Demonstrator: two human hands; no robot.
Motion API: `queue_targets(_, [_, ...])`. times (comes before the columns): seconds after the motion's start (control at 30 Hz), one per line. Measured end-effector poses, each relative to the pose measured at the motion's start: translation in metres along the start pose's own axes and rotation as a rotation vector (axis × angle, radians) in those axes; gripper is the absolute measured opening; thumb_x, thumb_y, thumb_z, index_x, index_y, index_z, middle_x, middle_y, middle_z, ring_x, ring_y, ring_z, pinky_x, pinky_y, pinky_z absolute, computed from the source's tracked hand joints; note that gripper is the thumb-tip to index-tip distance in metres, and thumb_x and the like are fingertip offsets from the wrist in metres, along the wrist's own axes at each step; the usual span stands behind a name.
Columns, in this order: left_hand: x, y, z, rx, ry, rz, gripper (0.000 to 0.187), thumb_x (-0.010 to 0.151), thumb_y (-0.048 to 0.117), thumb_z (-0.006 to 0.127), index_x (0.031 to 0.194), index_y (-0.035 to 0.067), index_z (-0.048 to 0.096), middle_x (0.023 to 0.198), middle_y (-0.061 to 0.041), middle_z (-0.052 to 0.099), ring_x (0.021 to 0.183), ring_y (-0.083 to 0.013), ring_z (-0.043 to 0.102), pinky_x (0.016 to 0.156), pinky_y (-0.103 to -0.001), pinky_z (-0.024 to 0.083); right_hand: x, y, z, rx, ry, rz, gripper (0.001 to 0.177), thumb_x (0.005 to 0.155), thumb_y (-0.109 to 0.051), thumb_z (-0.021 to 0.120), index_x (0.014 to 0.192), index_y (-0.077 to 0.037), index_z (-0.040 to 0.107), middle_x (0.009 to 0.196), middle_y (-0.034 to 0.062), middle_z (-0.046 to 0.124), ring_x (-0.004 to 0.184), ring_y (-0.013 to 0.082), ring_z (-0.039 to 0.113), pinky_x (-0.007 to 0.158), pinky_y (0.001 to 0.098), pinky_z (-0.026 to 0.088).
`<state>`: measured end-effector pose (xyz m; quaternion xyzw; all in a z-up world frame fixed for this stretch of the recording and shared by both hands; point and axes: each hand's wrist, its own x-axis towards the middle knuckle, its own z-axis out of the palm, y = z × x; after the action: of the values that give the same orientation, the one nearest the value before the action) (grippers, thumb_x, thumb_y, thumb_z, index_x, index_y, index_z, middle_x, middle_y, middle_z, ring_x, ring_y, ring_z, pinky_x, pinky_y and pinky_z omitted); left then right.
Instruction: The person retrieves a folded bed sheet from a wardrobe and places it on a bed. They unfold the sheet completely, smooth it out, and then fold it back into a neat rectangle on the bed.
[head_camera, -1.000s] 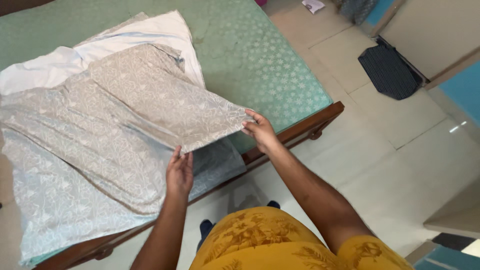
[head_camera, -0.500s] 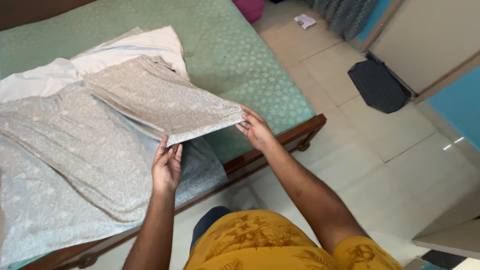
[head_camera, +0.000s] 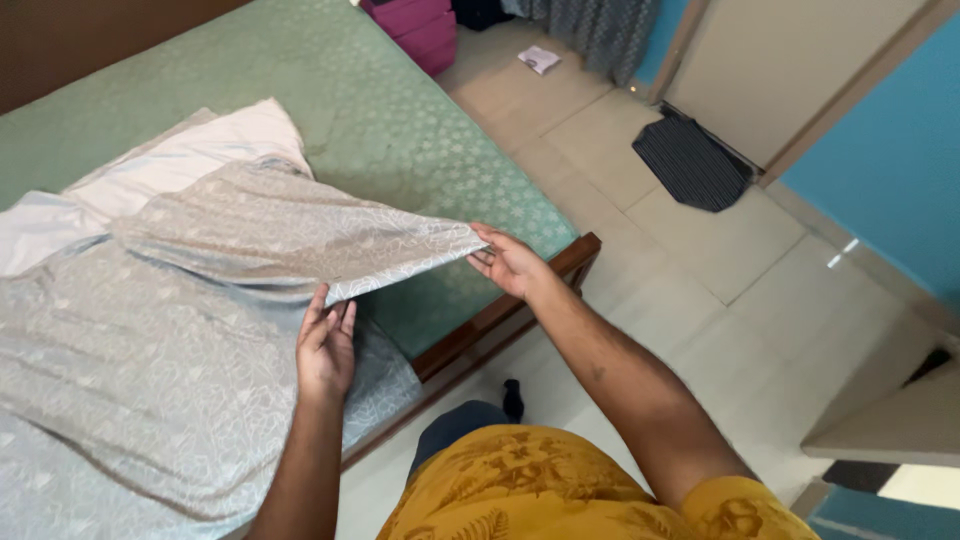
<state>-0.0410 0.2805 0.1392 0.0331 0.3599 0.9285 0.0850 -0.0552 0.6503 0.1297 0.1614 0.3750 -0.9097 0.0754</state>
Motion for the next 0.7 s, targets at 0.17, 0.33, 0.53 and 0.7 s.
queue_targets(0.17, [0.019,-0.021,0.008,-0.094,-0.022,-0.016,0.067,0.094,0.002,0.058,0.157,-0.009,0.037,0.141,-0.018,0.052,0.126,-0.0271,0.055,0.122,-0.046,0.039,0.001,-0.019,-0.015,0.033,0.038,-0.016,0.042,0.103,-0.022,0.058,0.142,-0.008,0.058,0.133,0.0064,0.063,0.121,0.0201,0.058,0.111,0.0368,0.048])
queue_targets(0.33, [0.043,-0.034,0.029,-0.078,0.008,-0.024,0.07,0.091,0.004,0.056,0.155,-0.011,0.034,0.151,-0.016,0.049,0.126,-0.026,0.056,0.12,-0.045,0.039,0.01,-0.045,-0.023,0.073,-0.007,-0.066,0.042,0.102,-0.024,0.059,0.141,-0.008,0.058,0.132,0.0047,0.063,0.121,0.0191,0.059,0.112,0.0363,0.046])
queue_targets(0.53, [0.081,-0.065,0.044,-0.104,-0.023,-0.015,0.072,0.091,0.004,0.057,0.157,-0.011,0.032,0.148,-0.017,0.049,0.13,-0.027,0.055,0.121,-0.046,0.037,0.047,-0.079,-0.046,0.075,-0.052,-0.106,0.045,0.1,-0.024,0.062,0.141,-0.009,0.058,0.13,0.0044,0.064,0.12,0.0195,0.059,0.112,0.0373,0.045])
queue_targets(0.7, [0.116,-0.097,0.053,-0.133,-0.039,-0.004,0.072,0.093,0.005,0.058,0.159,-0.011,0.033,0.143,-0.018,0.053,0.129,-0.0285,0.055,0.123,-0.048,0.035,0.081,-0.115,-0.065,0.053,-0.081,-0.121,0.045,0.097,-0.024,0.062,0.14,-0.01,0.059,0.134,0.004,0.064,0.122,0.0196,0.058,0.112,0.0384,0.044])
